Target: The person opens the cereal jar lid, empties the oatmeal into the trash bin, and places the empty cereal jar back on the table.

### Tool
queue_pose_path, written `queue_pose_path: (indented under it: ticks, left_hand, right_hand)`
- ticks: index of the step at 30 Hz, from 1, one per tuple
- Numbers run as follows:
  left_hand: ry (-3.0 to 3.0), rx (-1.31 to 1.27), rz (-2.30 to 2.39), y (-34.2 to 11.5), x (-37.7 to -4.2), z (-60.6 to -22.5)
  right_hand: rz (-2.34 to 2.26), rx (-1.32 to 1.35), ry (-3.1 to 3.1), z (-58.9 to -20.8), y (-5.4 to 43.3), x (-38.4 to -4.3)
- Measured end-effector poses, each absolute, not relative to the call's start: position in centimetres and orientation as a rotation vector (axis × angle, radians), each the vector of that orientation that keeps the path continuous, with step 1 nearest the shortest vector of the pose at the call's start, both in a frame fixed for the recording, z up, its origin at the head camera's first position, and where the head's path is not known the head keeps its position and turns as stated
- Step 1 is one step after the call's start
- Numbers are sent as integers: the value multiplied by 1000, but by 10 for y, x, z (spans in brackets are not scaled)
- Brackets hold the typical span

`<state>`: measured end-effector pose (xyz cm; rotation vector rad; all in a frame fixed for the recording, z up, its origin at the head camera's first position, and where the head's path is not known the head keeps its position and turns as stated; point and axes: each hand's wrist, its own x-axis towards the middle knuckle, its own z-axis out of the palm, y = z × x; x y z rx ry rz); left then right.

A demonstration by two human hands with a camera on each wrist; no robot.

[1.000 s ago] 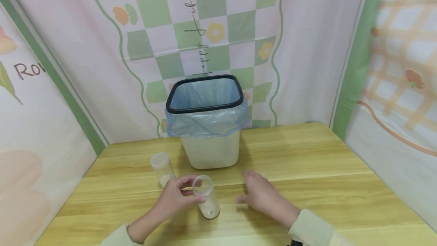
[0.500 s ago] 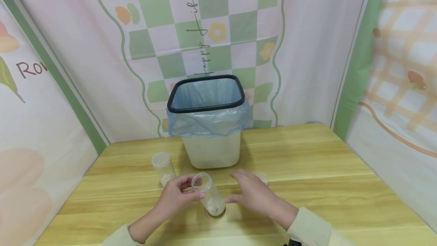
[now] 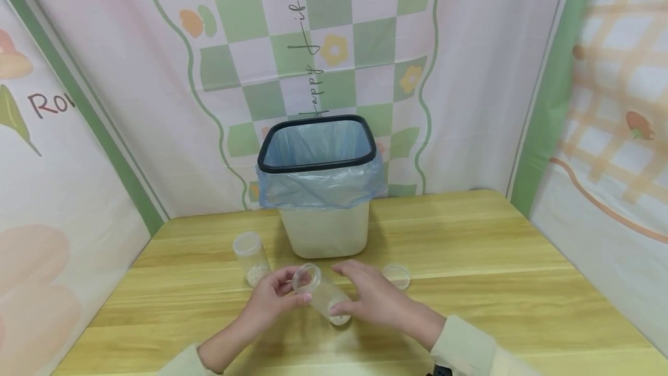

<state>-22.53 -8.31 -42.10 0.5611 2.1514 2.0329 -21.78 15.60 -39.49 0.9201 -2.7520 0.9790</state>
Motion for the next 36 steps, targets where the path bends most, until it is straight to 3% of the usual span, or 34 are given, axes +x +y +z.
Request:
queue_pose_path:
  ticks: [16, 36]
  left_hand:
    - [2060, 560, 2057, -83, -223, -423]
    - [2082, 566, 2040, -86, -221, -424]
  right_hand:
    - [1023, 1060, -2652, -409, 141, -227]
    - [1028, 1055, -2683, -413, 137, -232]
